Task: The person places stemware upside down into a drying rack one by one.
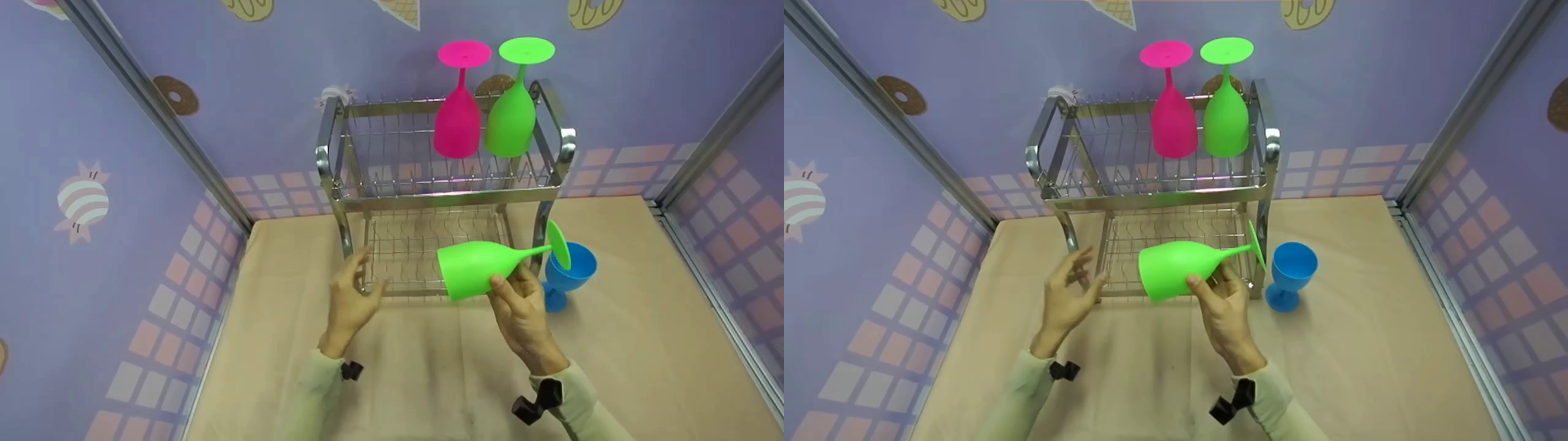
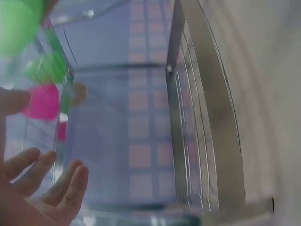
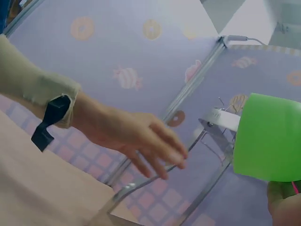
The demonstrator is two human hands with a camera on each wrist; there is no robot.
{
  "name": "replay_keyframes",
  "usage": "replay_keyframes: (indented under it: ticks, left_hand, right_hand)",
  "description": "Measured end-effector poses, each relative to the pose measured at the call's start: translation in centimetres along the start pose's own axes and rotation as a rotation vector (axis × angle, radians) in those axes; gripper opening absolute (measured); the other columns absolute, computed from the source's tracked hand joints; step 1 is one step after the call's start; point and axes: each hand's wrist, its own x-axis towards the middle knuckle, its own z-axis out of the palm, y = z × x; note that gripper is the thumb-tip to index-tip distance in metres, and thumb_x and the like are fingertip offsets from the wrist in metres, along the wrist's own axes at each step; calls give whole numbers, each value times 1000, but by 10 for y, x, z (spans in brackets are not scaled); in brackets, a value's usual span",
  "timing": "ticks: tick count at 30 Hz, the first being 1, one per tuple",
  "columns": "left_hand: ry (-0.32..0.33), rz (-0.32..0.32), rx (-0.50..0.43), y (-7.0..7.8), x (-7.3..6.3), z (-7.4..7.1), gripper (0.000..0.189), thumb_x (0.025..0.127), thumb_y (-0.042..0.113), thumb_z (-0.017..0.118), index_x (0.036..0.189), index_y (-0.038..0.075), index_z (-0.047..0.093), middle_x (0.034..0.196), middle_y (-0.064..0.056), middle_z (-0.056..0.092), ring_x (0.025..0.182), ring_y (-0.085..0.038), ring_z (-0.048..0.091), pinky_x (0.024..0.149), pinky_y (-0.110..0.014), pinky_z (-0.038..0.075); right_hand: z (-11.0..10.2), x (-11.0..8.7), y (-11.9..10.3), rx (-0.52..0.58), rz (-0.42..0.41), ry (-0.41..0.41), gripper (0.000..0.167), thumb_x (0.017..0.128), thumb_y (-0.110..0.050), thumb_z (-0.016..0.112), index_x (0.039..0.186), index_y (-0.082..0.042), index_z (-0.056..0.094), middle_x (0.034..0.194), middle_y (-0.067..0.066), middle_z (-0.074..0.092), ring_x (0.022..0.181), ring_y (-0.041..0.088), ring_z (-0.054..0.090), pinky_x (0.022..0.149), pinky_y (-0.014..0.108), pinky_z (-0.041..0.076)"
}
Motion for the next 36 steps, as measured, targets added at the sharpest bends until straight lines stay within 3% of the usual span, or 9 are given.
replay_keyframes:
  ticks: [5, 6, 9, 14, 18, 22, 30, 36]
  left_hand:
    - [65, -120, 81, -28, 4, -22, 60, 89, 4, 84, 143, -6, 60, 137, -28, 67, 117, -47, 70, 93, -59, 64]
    - [63, -156, 75, -31, 3, -24, 60, 90, 4, 83, 145, -6, 59, 141, -29, 64, 124, -50, 66, 96, -60, 63]
    - [34, -253, 53, -36, 1, -27, 60, 92, 3, 81, 147, -6, 57, 146, -31, 61, 126, -51, 67, 99, -59, 62]
    - [-19, -339, 8, -41, 1, -25, 57, 95, 0, 76, 147, -11, 54, 142, -35, 62, 123, -52, 68, 100, -54, 62]
    - [-40, -368, -4, -44, 4, -23, 53, 97, -3, 73, 145, -16, 53, 137, -40, 62, 121, -55, 67, 99, -50, 62]
    - [-40, -367, 21, -50, 8, -20, 45, 97, -5, 72, 138, -18, 59, 129, -38, 67, 116, -51, 71, 94, -48, 65]
    - [-42, -319, 82, -58, 12, -15, 14, 97, -6, 73, 110, -8, 76, 110, -28, 78, 101, -43, 79, 84, -49, 68]
    - [-28, -356, 123, -55, 13, -15, 8, 95, -3, 76, 102, -2, 79, 107, -22, 80, 95, -37, 81, 82, -47, 69]
  right_hand:
    - [6, 15, -16, -104, -37, -51, 54, 102, 4, 67, 153, -6, 52, 145, 9, 58, 135, 22, 60, 118, 38, 52]
    - [7, 18, -19, -127, -47, -61, 55, 101, 5, 67, 152, -5, 53, 145, 10, 59, 135, 23, 61, 117, 38, 53]
    - [13, 28, -30, -191, -69, -87, 57, 99, 8, 69, 153, -4, 54, 145, 11, 60, 135, 25, 62, 114, 38, 55]
    - [27, 45, -51, -347, -70, -127, 59, 96, 7, 71, 152, -2, 56, 143, 14, 65, 132, 29, 65, 112, 40, 57]
    - [39, 59, -70, -515, -65, -181, 57, 96, 1, 75, 150, -3, 57, 143, 17, 66, 131, 31, 67, 111, 38, 57]
    - [53, 75, -87, -590, -74, -236, 60, 94, 2, 77, 150, -2, 57, 141, 18, 67, 130, 33, 68, 111, 38, 57]
    - [85, 113, -114, -735, -129, -295, 56, 90, 0, 83, 142, 0, 63, 132, 14, 73, 121, 30, 72, 106, 37, 61]
    - [113, 139, -126, -870, -105, -329, 60, 90, -15, 87, 143, -2, 62, 134, 14, 71, 122, 26, 71, 110, 37, 58]
